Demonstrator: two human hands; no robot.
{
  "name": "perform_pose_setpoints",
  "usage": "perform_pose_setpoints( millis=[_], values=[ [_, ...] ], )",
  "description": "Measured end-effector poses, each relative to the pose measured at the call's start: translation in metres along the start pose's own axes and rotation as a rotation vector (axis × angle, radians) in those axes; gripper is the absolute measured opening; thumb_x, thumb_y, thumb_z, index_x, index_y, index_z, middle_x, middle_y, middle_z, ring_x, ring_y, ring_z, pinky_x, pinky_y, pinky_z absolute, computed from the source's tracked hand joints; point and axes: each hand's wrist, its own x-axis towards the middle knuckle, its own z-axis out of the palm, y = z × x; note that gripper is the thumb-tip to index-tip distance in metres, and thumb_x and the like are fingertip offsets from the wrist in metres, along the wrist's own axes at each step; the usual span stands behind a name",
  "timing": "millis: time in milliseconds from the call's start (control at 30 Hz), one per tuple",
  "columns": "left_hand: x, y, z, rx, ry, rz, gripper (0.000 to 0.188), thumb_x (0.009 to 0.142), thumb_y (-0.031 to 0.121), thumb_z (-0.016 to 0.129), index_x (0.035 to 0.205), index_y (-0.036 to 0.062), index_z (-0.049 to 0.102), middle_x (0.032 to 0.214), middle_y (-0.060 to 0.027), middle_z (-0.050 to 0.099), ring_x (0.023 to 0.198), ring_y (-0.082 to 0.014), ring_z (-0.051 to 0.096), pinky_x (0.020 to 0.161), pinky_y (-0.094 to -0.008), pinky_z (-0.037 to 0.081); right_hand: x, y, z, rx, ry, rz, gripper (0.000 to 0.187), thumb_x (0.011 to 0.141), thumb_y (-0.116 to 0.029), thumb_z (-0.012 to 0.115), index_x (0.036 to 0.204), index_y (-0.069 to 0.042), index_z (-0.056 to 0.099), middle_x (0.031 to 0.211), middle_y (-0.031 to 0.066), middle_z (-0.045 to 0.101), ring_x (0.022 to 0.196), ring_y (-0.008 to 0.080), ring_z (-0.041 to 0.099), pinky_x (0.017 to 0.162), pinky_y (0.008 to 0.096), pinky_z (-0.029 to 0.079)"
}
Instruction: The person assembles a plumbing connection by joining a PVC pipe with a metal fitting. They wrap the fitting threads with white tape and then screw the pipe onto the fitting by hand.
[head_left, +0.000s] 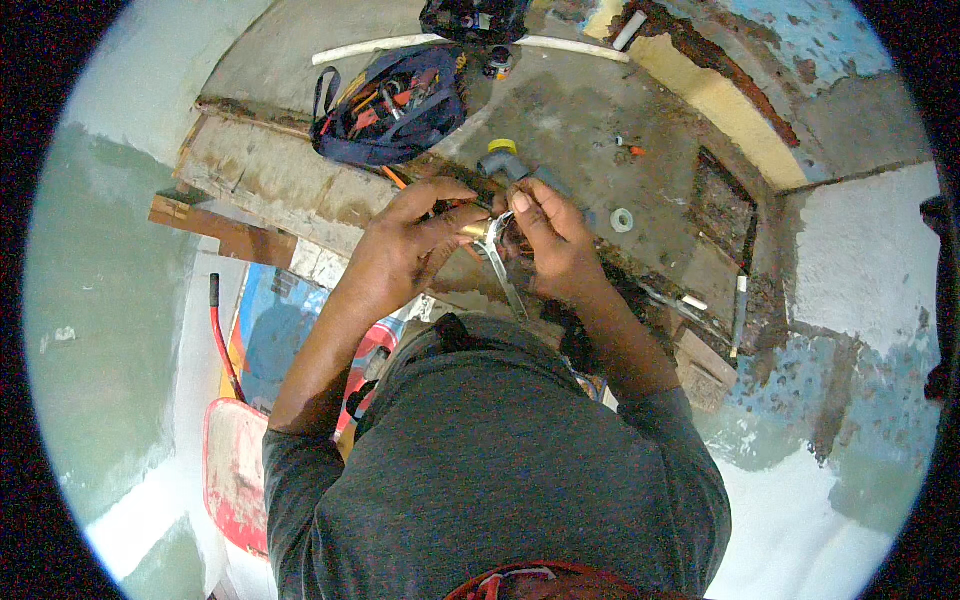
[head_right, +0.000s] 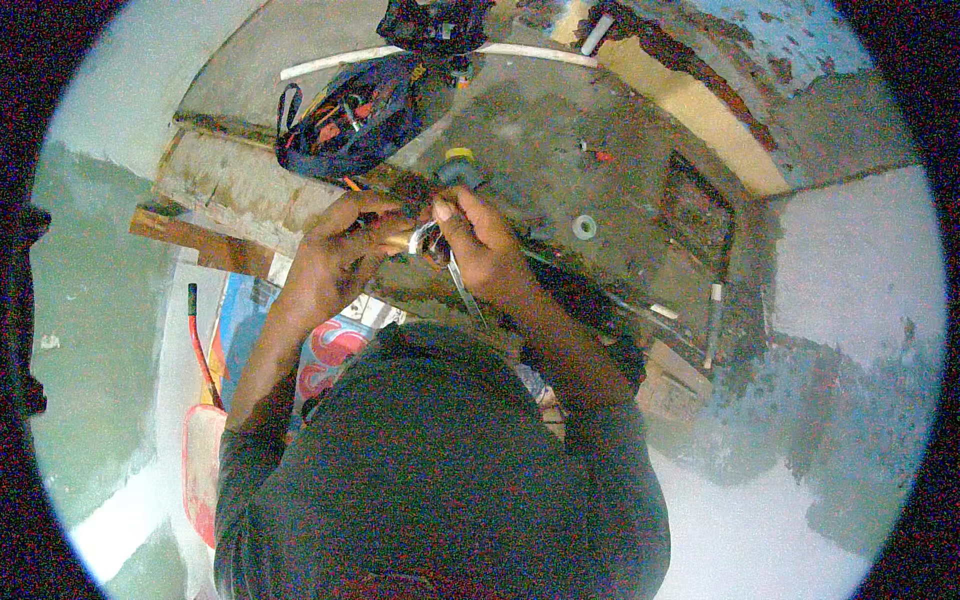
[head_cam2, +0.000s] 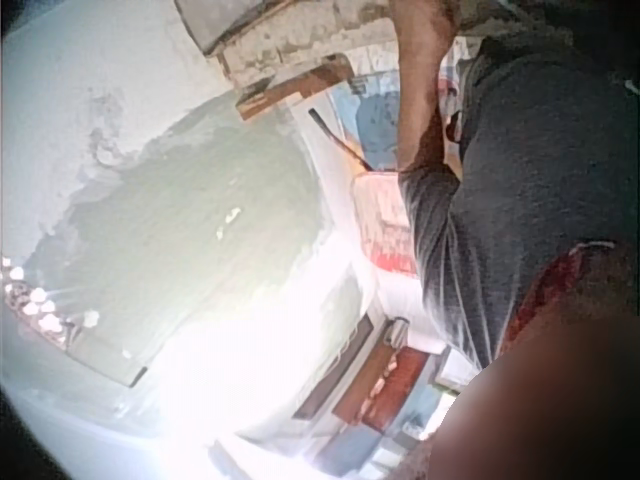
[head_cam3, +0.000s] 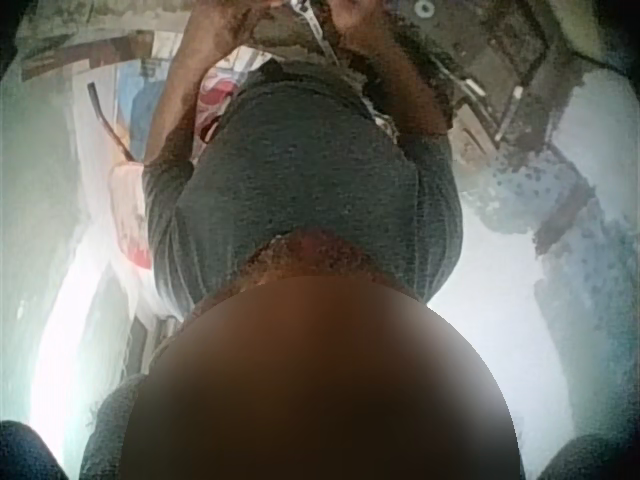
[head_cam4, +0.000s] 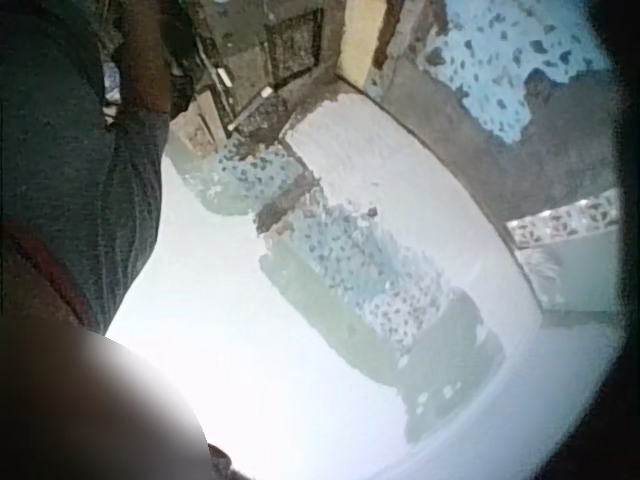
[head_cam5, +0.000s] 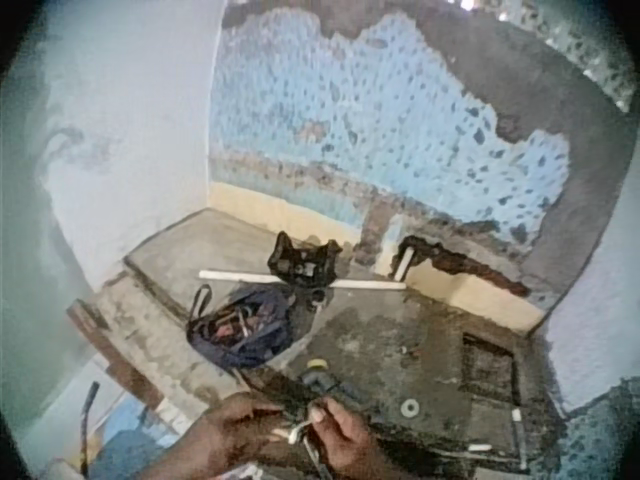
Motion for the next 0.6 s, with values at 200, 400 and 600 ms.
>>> perform_pose_setpoints(
  millis=[200, 400, 600],
  values=[
    [-0.007, -0.001, 0.001, -0.089, 0.000, -0.071, 0.031, 0.089, 0.006, 0.076, 0.120, 0.0026, 0.074, 0.118, -0.0144, 0.070, 0.109, -0.0354, 0.068, 0.096, -0.0410, 0.055, -0.001, 0.005, 0.016, 0.118, 0.043, -0.223, 0.019, 0.112, -0.026, 0.053, 0.107, -0.008, 0.055, 0.092, -0.0007, 0.060, 0.067, 0.0044, 0.046, 0.059, 0.0222, 0.038],
    [-0.015, 0.000, 0.023, -0.518, 0.024, -0.374, 0.029, 0.096, 0.017, 0.075, 0.120, 0.0008, 0.073, 0.104, -0.0152, 0.071, 0.095, -0.0269, 0.071, 0.084, -0.0363, 0.056, -0.002, 0.003, 0.021, 0.150, 0.047, -0.205, 0.019, 0.112, -0.027, 0.052, 0.105, -0.009, 0.052, 0.087, -0.0034, 0.055, 0.065, 0.0028, 0.040, 0.055, 0.0212, 0.032],
    [-0.021, -0.008, 0.028, -0.101, 0.081, -0.348, 0.030, 0.095, 0.019, 0.076, 0.122, 0.0054, 0.074, 0.095, -0.0147, 0.066, 0.080, -0.0267, 0.068, 0.072, -0.0371, 0.055, -0.014, 0.003, 0.025, -0.005, 0.161, -0.179, 0.021, 0.112, -0.027, 0.052, 0.104, -0.007, 0.052, 0.085, -0.0012, 0.054, 0.066, 0.0050, 0.046, 0.055, 0.0234, 0.040]
  ],
)
